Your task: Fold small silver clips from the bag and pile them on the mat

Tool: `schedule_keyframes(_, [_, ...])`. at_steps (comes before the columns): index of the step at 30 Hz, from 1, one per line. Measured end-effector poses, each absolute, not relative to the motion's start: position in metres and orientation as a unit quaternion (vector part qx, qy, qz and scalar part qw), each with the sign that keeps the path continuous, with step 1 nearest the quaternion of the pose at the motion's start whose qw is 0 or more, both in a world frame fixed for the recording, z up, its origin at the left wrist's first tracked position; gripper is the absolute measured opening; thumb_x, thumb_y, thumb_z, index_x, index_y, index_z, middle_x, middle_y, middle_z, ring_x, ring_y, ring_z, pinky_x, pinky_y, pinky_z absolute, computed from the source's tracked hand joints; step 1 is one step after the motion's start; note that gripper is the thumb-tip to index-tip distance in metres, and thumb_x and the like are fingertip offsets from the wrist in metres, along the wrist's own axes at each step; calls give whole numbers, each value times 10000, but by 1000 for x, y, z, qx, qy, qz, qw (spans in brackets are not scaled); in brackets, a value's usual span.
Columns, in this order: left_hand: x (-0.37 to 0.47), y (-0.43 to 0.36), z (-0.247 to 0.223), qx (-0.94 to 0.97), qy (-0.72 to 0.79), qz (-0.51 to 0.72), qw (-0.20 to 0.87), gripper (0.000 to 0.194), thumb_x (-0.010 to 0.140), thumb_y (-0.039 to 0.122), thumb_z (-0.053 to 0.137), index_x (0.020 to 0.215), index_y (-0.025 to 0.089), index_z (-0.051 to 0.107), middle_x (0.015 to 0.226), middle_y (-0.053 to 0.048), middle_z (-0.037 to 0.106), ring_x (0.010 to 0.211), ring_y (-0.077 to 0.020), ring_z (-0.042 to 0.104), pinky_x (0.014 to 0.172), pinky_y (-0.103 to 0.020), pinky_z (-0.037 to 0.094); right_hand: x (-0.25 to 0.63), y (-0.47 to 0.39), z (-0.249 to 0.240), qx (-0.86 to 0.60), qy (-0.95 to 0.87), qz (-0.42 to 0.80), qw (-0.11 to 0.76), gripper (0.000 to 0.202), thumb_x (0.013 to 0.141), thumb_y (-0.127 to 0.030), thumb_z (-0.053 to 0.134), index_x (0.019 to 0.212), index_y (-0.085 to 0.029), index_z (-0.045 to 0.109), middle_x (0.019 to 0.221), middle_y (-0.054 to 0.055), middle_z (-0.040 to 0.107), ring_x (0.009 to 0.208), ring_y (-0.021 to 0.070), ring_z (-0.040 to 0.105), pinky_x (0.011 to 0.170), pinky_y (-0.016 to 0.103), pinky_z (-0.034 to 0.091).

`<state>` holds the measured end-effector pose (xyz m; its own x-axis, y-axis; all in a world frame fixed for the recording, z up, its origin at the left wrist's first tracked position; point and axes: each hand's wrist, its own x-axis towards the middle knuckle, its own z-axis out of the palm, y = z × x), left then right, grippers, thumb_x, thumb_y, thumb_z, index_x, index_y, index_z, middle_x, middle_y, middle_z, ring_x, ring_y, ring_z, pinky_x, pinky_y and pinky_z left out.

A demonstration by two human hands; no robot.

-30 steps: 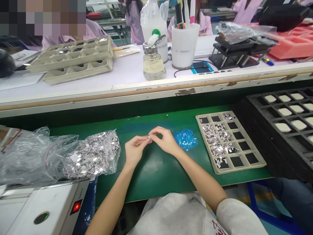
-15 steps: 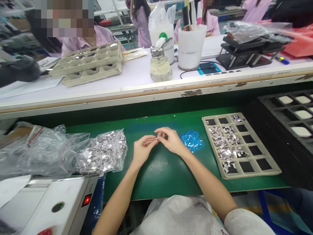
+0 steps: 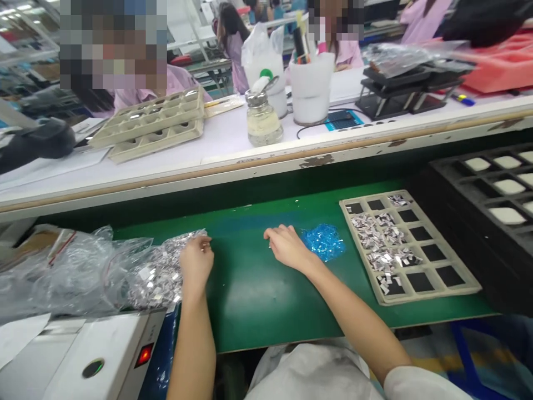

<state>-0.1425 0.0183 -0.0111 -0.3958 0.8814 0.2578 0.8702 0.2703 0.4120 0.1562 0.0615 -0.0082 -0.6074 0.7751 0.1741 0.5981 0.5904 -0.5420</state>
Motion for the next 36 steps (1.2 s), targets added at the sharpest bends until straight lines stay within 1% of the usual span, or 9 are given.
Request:
schedule_keyframes(5, [-161, 13, -11, 509, 823, 250, -30, 284, 825, 104, 500, 996, 166, 717, 1000, -125, 729, 972, -304, 681, 903, -385, 498, 155, 64, -9, -404, -879, 158, 196, 216, 1032, -155, 568, 1223, -217, 645, 1153, 89, 701, 1083, 261, 546, 888, 384, 366])
schedule_keyframes(8, [-171, 12, -11, 518, 829, 208, 33, 276, 789, 139, 564, 1012, 168, 724, 954, -114, 757, 919, -317, 703, 842, -381, 503, 164, 73, -6, -449, -858, 122, 216, 215, 1068, -194, 518, 1212, -221, 675, 1183, 101, 685, 1114, 272, 532, 900, 404, 377])
schedule_keyframes(11, [-179, 14, -14, 535, 825, 150, 102, 235, 811, 271, 636, 988, 174, 756, 934, -124, 782, 868, -342, 721, 777, -386, 506, 184, 88, -4, -543, -801, 97, 232, 324, 1072, -128, 419, 1210, -210, 700, 1184, 122, 684, 1135, 289, 521, 926, 428, 379])
schedule_keyframes(14, [-184, 19, -18, 554, 819, 101, 112, 304, 837, 392, 645, 1006, 184, 789, 950, -135, 793, 832, -362, 723, 757, -407, 509, 206, 102, -8, -594, -769, 89, 219, 344, 1042, -97, 437, 1208, -193, 722, 1183, 139, 686, 1121, 311, 519, 910, 437, 388])
schedule_keyframes(19, [-182, 22, -17, 559, 817, 87, 109, 294, 837, 385, 618, 974, 203, 804, 892, -121, 791, 771, -347, 715, 717, -390, 511, 222, 117, -17, -587, -779, 98, 195, 261, 1033, -184, 557, 1204, -224, 750, 1186, 120, 683, 1102, 296, 530, 898, 414, 404])
schedule_keyframes(24, [-175, 21, -9, 545, 821, 107, 130, 227, 794, 346, 629, 896, 211, 781, 844, -102, 790, 773, -341, 718, 685, -378, 499, 219, 125, -19, -578, -790, 88, 185, 260, 1037, -190, 545, 1153, -212, 777, 1175, 134, 655, 1106, 297, 520, 919, 424, 405])
schedule_keyframes(27, [-177, 21, -7, 515, 835, 105, 159, 157, 767, 352, 659, 835, 242, 748, 722, -21, 759, 639, -286, 685, 641, -356, 494, 217, 126, -21, -581, -791, 73, 176, 285, 1052, -204, 512, 1166, -211, 774, 1187, 139, 637, 1131, 304, 506, 930, 433, 405])
schedule_keyframes(30, [-180, 25, -8, 492, 856, 80, 137, 77, 758, 361, 680, 721, 294, 689, 574, 102, 684, 627, -243, 664, 646, -319, 487, 216, 126, -23, -583, -794, 56, 161, 306, 1067, -223, 483, 1180, -223, 767, 1196, 131, 629, 1143, 301, 496, 933, 430, 405])
schedule_keyframes(36, [-182, 28, -5, 481, 867, 84, 99, 200, 807, 393, 619, 628, 310, 654, 466, 180, 604, 622, -205, 630, 637, -280, 449, 215, 127, -25, -580, -802, 28, 142, 309, 1088, -244, 454, 1158, -218, 754, 1196, 117, 635, 1148, 290, 492, 946, 418, 406])
